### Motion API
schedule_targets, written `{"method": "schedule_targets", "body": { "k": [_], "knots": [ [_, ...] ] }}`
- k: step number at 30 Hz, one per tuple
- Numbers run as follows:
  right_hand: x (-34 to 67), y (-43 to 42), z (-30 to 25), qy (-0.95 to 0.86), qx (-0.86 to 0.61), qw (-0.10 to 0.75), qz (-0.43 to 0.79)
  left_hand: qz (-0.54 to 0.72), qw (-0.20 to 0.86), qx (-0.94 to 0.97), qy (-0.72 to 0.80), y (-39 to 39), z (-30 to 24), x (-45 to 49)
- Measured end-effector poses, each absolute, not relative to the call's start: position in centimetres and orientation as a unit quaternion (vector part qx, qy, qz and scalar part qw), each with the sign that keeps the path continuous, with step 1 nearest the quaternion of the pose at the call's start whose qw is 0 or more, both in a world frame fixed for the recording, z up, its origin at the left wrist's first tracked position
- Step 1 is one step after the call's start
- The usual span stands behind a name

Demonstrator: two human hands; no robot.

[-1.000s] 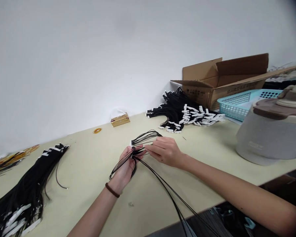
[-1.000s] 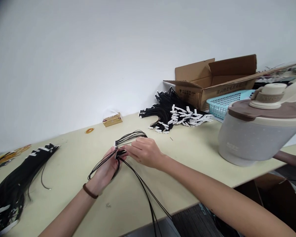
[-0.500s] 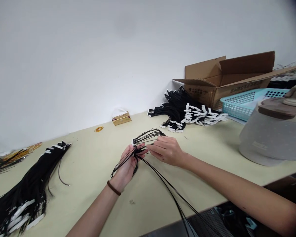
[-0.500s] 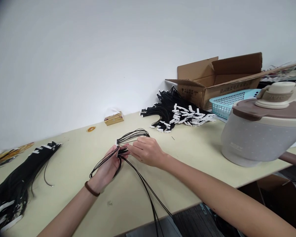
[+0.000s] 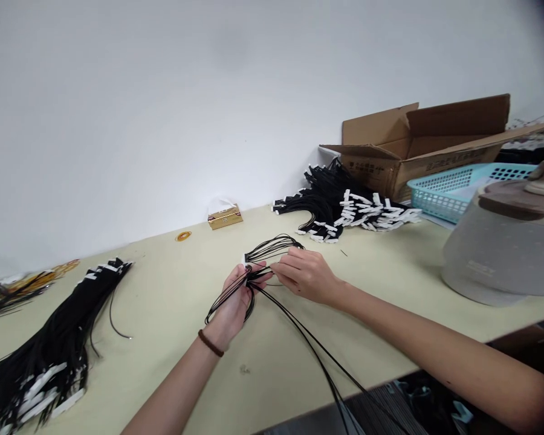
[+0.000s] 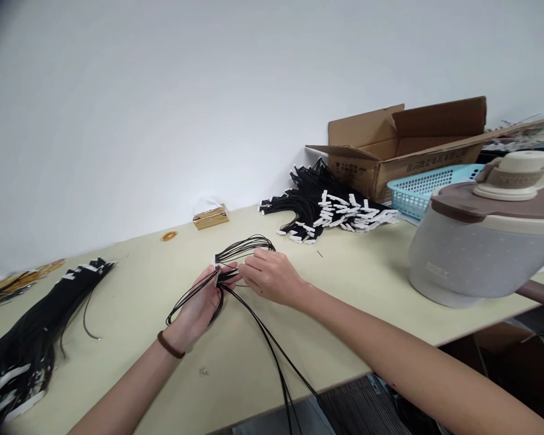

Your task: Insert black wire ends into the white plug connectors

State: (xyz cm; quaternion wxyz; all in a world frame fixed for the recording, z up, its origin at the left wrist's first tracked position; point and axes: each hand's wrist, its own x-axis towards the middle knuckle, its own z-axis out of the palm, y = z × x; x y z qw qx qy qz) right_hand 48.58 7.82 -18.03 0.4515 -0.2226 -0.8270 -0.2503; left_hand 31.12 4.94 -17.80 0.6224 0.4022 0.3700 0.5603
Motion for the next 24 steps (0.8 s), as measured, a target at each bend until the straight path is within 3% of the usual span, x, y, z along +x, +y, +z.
{"method": "schedule_targets", "body": {
  "k": [24],
  "knots": [
    [47.4,6.8,-18.1,-0.816,-0.22,0.454,-0.282,0.561,0.626,0.406,0.358,4.5,-18.0,31.9]
  ]
}}
